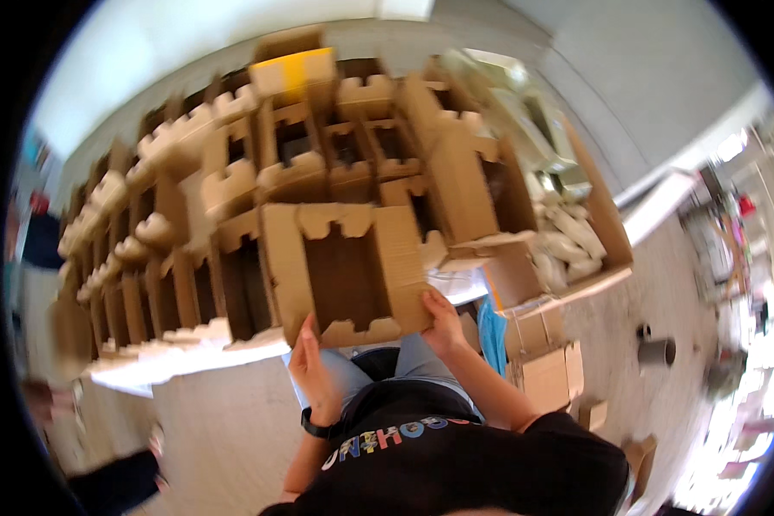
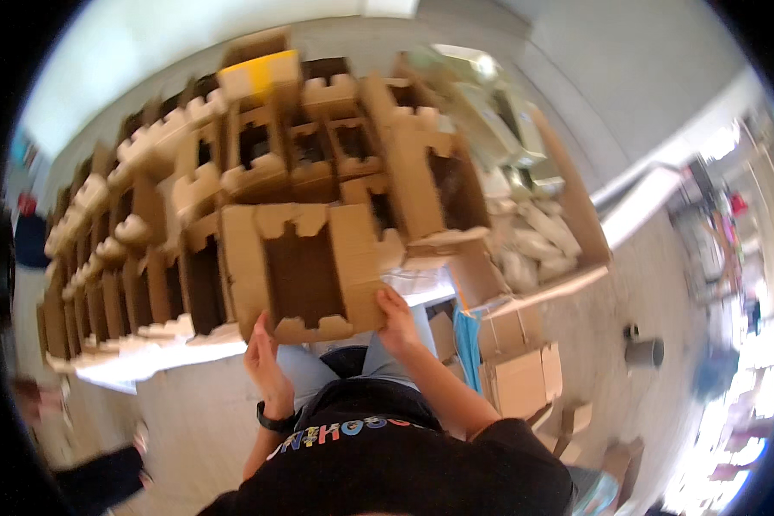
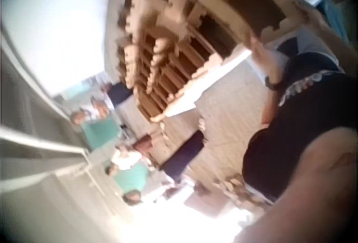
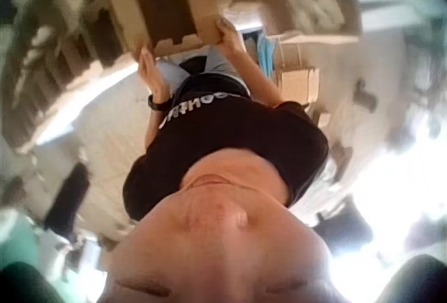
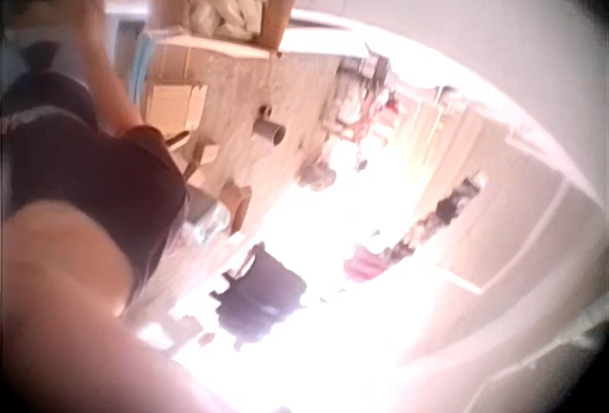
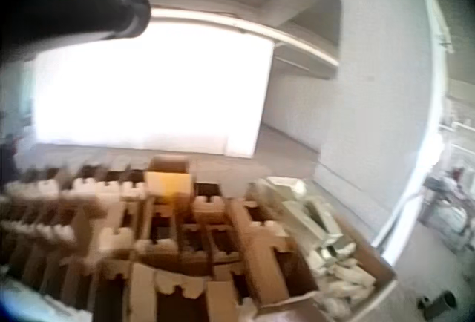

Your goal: The person places cardboard boxes onto a table, inserts silver rectangular boxes into them, and folds the outer flaps to close the packages.

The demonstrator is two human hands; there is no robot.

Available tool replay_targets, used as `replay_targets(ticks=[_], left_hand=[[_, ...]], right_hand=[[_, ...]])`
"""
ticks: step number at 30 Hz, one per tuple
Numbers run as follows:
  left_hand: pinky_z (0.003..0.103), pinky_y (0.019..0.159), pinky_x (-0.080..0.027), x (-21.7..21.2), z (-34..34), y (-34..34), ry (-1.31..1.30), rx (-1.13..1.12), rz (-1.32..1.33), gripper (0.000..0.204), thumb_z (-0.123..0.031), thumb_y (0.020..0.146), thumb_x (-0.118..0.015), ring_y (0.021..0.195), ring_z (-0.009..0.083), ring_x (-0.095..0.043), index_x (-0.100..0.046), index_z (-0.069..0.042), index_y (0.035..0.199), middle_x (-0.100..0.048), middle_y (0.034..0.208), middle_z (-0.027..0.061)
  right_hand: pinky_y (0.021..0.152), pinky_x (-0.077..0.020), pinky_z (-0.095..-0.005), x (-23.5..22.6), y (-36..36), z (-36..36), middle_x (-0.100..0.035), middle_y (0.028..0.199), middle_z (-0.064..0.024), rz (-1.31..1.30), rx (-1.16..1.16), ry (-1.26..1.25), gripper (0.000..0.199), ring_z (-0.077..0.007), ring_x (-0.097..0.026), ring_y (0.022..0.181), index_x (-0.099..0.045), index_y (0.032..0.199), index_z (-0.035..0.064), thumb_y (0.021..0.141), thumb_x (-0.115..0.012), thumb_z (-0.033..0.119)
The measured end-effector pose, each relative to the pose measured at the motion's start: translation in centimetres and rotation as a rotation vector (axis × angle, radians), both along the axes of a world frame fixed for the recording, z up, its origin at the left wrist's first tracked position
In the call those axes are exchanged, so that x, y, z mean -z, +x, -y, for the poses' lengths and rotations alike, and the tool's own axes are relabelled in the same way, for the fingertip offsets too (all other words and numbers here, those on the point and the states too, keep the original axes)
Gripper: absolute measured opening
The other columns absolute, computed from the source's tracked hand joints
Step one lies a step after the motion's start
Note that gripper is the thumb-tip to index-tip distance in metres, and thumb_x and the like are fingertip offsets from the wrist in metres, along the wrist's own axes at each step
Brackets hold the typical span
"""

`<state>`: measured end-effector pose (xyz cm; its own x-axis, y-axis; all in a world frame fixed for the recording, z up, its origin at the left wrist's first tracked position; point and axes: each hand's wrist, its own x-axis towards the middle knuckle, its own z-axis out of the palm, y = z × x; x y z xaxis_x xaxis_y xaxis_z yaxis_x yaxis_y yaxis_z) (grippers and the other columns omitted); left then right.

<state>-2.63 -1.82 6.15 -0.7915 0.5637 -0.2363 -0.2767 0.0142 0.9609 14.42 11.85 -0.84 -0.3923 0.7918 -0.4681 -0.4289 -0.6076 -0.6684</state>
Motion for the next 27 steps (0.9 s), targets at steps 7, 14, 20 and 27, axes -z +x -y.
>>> replay_targets(ticks=[7, 14, 20, 27], left_hand=[[0.027, 0.096, -0.043, -0.5, -0.5, 0.1, 0.057, -0.019, 0.093, 0.037, -0.008, 0.094, -0.056, 0.108, 0.0162, -0.058, -0.053, 0.006, 0.129, -0.06, 0.124, 0.0138], [0.026, 0.091, -0.044, -2.3, -0.1, 0.2, 0.182, 0.188, 0.141, 0.077, 0.012, 0.067, -0.041, 0.111, 0.019, -0.053, -0.037, 0.0, 0.143, -0.047, 0.137, 0.0151], [0.032, 0.106, -0.034, 0.3, 1.2, -0.1, 0.059, 0.201, -0.12, 0.085, 0.012, 0.064, -0.042, 0.131, 0.0263, -0.039, -0.032, -0.004, 0.147, -0.032, 0.15, 0.0127], [0.034, 0.108, -0.031, -0.6, 1.3, 0.4, 0.034, 0.206, -0.2, 0.087, 0.013, 0.065, -0.041, 0.132, 0.0265, -0.037, -0.029, -0.005, 0.149, -0.03, 0.151, 0.0112]], right_hand=[[0.094, -0.0452, -0.0297, -1.9, -0.3, 0.1, -0.059, 0.122, -0.0044, -0.013, -0.055, 0.127, 0.04, -0.0128, -0.056, 0.111, -0.044, 0.134, 0.0023, 0.1, -0.049, 0.022], [0.096, -0.0422, -0.0286, -2.7, -0.1, -0.3, -0.058, 0.125, -0.01, 0.123, -0.08, 0.244, 0.044, -0.0154, -0.054, 0.115, -0.044, 0.134, -0.0017, 0.101, -0.047, 0.028], [0.094, -0.0461, -0.0348, -14.9, 6.0, -3.9, -0.062, 0.119, -0.0197, 0.435, -1.177, 1.071, 0.046, -0.0294, -0.061, 0.108, -0.048, 0.129, -0.0062, 0.099, -0.049, 0.03], [0.093, -0.0484, -0.0376, -22.2, 10.3, -17.7, -0.062, 0.118, -0.0182, 0.285, -0.156, 1.069, 0.042, -0.0275, -0.059, 0.112, -0.054, 0.127, -0.0011, 0.096, -0.056, 0.027]])
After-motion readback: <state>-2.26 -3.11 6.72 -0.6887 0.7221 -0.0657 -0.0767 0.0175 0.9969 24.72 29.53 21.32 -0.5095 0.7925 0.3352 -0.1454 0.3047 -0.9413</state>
